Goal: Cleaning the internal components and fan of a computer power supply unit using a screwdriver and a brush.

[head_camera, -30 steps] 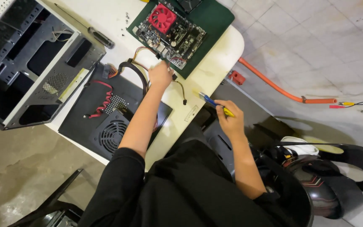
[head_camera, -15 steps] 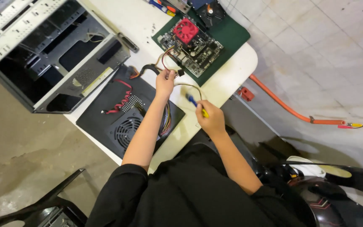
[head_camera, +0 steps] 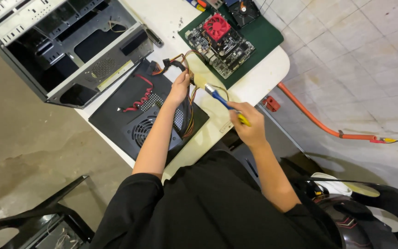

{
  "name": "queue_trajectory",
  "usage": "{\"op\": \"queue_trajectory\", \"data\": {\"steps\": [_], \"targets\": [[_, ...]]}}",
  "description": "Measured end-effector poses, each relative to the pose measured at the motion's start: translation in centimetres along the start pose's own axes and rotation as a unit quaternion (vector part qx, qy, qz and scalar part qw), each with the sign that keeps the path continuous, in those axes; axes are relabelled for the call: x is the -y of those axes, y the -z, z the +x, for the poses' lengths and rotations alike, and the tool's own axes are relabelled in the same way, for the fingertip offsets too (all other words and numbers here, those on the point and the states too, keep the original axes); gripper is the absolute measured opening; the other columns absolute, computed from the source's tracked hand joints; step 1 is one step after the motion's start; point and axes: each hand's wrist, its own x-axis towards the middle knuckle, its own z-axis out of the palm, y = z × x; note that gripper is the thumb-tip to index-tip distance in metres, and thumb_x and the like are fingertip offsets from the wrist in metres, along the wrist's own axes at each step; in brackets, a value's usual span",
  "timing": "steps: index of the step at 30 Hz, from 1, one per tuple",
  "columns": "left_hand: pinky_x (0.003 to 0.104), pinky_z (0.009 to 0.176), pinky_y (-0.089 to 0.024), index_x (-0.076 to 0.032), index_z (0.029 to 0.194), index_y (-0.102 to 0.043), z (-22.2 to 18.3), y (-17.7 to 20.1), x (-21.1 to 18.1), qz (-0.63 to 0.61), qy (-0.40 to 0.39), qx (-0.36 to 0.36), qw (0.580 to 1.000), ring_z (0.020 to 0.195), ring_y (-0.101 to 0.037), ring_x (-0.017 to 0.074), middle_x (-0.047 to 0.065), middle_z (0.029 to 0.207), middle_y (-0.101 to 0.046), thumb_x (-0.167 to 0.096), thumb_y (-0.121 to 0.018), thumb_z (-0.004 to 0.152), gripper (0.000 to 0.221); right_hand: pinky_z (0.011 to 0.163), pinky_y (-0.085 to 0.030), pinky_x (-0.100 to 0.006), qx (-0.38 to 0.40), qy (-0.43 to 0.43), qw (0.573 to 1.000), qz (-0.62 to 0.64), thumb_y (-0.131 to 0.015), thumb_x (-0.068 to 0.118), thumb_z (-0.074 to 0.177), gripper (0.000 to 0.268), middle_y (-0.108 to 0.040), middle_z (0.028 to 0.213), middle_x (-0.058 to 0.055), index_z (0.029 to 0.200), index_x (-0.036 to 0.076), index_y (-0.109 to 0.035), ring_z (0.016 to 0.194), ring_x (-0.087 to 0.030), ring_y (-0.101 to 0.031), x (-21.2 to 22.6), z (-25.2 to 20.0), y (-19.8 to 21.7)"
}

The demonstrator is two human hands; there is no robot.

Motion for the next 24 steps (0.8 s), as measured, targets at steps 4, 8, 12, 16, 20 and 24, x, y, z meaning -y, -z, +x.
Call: {"op": "queue_trajectory", "data": {"steps": [4,8,12,16,20,24], "targets": [[0.049,0.121,-0.034,-0.023,0.141,-0.063,0.8,-0.2,3.0,-0.021,-0.052,0.001,0.998,0.135,-0.056,0.0344,0.012,0.135,-0.067,-0.040,-0.041,0.112,0.041,0.074,-0.058,-0.043,0.085,0.002,0.996,-0.004,-0.068,0.023,0.102,0.021,-0.075,0.092,-0.014,0.113,0.009,-0.078,0.085,-0.037,-0.073,0.4,0.4,0.4],[0.048,0.118,-0.036,-0.004,0.139,-0.064,2.8,-0.7,8.0,-0.138,-0.135,0.006,0.981,0.129,-0.055,0.0278,0.017,0.134,-0.064,-0.024,-0.048,0.113,0.036,0.077,-0.057,-0.041,0.088,-0.001,0.996,0.028,-0.067,0.024,0.102,0.022,-0.076,0.098,-0.011,0.116,0.012,-0.078,0.089,-0.032,-0.075,0.9,1.0,0.1],[0.043,0.113,-0.039,-0.006,0.128,-0.070,-0.4,-0.2,4.5,-0.229,-0.156,0.036,0.960,0.116,-0.059,0.0233,0.013,0.118,-0.070,-0.022,-0.050,0.112,0.031,0.076,-0.056,-0.045,0.129,-0.032,0.991,0.033,-0.062,0.028,0.105,0.025,-0.076,0.090,-0.016,0.110,0.009,-0.078,0.088,-0.038,-0.074,0.9,2.0,0.7],[0.040,0.110,-0.043,-0.006,0.113,-0.071,-2.5,1.3,2.9,-0.362,-0.076,0.118,0.922,0.120,-0.060,0.0235,0.009,0.123,-0.067,-0.018,-0.059,0.106,0.018,0.084,-0.056,-0.043,0.130,-0.060,0.988,0.051,-0.065,0.030,0.104,0.025,-0.076,0.096,-0.013,0.112,0.010,-0.078,0.095,-0.035,-0.074,0.8,2.1,0.3],[0.040,0.112,-0.038,-0.005,0.085,-0.063,-1.1,2.6,5.1,-0.293,-0.157,0.174,0.927,0.123,-0.056,0.0266,0.015,0.122,-0.065,-0.022,-0.053,0.106,0.029,0.084,-0.055,-0.049,0.147,-0.092,0.984,0.038,-0.062,0.030,0.104,0.029,-0.076,0.092,-0.020,0.107,0.006,-0.078,0.094,-0.040,-0.073,-0.4,1.7,0.9],[0.036,0.102,-0.042,-0.007,0.072,-0.062,-3.5,4.6,0.0,-0.133,-0.180,0.143,0.964,0.100,-0.062,0.0217,0.012,0.094,-0.071,-0.042,-0.043,0.113,0.057,0.091,-0.053,-0.046,0.099,-0.113,0.988,0.029,-0.057,0.031,0.109,0.031,-0.076,0.100,-0.016,0.116,0.009,-0.077,0.099,-0.034,-0.072,-1.4,1.9,1.7]]}}
